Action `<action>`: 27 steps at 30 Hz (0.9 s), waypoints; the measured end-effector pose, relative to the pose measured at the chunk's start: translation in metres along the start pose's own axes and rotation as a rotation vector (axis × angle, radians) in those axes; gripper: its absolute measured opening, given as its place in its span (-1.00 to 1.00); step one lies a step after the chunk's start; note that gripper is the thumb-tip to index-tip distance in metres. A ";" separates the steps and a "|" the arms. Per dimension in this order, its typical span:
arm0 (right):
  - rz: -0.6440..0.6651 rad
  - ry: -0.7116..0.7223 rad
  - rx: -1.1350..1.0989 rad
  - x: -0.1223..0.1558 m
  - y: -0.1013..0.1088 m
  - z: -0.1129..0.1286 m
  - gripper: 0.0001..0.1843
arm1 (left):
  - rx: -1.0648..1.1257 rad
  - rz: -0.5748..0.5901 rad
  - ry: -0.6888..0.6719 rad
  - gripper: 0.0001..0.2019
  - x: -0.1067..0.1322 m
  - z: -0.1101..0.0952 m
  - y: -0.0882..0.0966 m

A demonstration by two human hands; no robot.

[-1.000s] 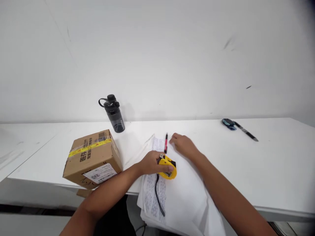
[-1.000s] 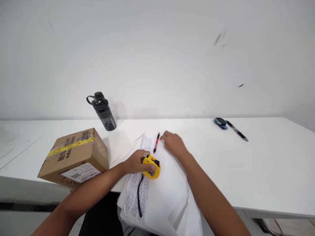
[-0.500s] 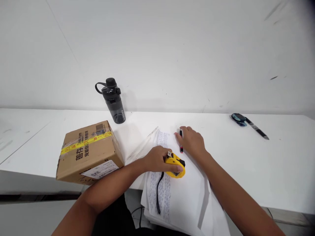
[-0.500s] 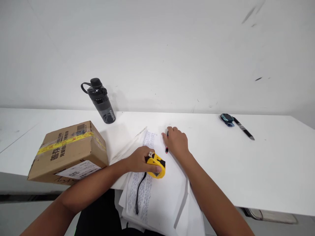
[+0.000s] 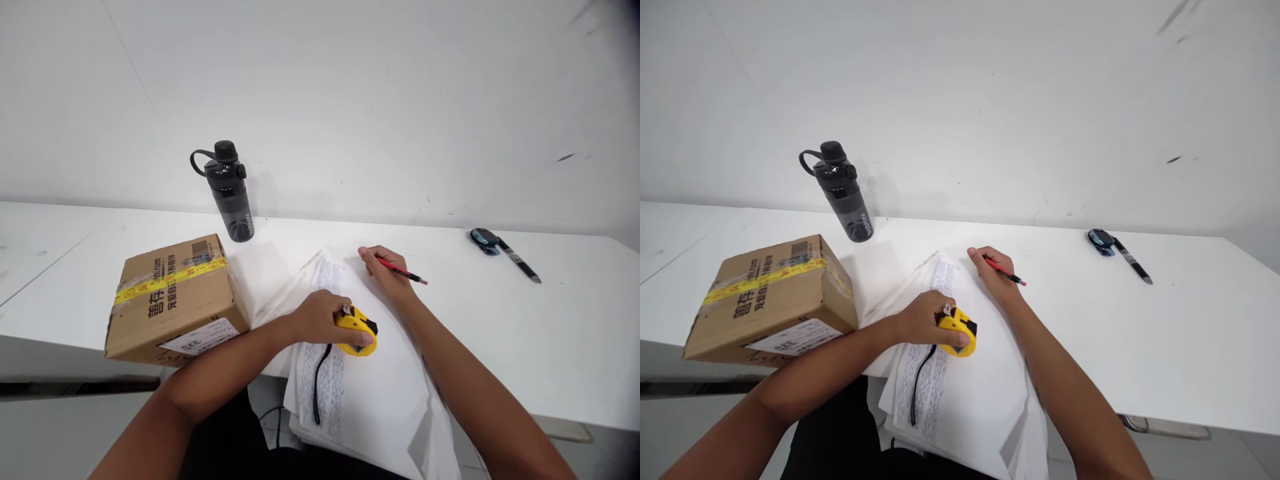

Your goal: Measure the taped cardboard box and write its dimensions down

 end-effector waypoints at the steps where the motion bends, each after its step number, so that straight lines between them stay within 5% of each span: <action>1: 0.015 -0.004 0.033 0.001 -0.005 -0.002 -0.50 | -0.005 -0.004 -0.003 -0.49 0.000 0.001 0.000; 5: 0.084 -0.047 0.006 0.002 -0.018 -0.012 -0.50 | -0.027 -0.026 -0.014 -0.49 -0.001 0.003 -0.001; 11: 0.002 -0.056 0.225 0.001 -0.011 -0.010 -0.57 | -0.049 -0.024 -0.023 -0.49 -0.002 0.003 -0.002; 27: 0.012 -0.033 0.225 0.000 -0.014 -0.010 -0.60 | -0.036 -0.015 -0.010 -0.48 -0.001 0.000 -0.002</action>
Point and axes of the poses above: each hand's wrist, its own x-axis away from the middle knuckle, its own y-axis out of the back of the hand, z = x × y, the point moved 8 cm from there along -x, towards the middle knuckle, and after that the axes turned 1 degree about y, right-handed, at the moved point
